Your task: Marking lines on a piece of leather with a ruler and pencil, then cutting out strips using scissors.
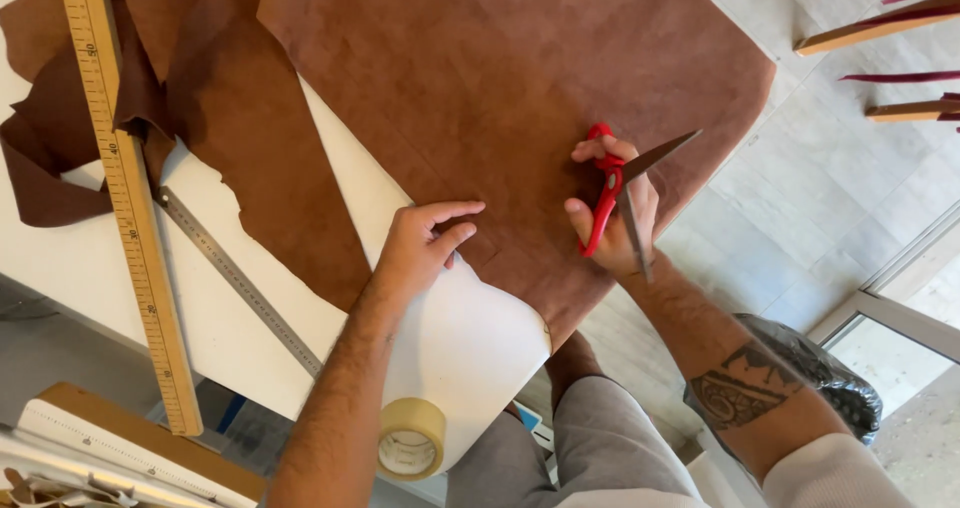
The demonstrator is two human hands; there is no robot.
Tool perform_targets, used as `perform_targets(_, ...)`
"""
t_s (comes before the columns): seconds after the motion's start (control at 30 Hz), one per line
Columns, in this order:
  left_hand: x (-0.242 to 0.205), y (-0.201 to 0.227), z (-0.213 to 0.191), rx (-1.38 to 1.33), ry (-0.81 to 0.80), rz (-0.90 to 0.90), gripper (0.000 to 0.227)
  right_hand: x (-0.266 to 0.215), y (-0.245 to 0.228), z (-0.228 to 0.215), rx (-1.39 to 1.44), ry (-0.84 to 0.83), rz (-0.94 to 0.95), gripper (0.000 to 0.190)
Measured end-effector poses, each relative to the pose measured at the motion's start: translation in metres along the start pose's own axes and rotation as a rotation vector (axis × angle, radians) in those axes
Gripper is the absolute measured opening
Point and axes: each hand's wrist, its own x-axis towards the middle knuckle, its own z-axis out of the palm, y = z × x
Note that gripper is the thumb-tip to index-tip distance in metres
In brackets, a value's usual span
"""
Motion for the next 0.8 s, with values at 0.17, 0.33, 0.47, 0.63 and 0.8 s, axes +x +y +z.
perform_targets(0.17,0.003,0.002,-0.004,-0.071,-0.078,0.021,0.037,-0.101,-0.095,0.038,0.314,0.129,0.293,0.064)
perform_targets(0.33,-0.007,0.024,-0.009,0.043,-0.132,-0.125,0.056,-0.167,-0.215,0.100,0.802,0.022,1.221,0.046)
perform_targets(0.47,-0.008,0.014,-0.010,0.022,-0.157,-0.115,0.058,-0.148,-0.215,0.139,0.916,0.153,1.368,0.038)
perform_targets(0.63,-0.009,0.004,-0.009,0.030,-0.132,-0.030,0.066,-0.105,-0.195,0.160,0.805,0.267,1.358,0.027)
perform_targets(0.8,-0.014,0.019,-0.008,0.044,-0.121,-0.030,0.065,-0.068,-0.187,0.170,0.705,0.409,1.351,0.023)
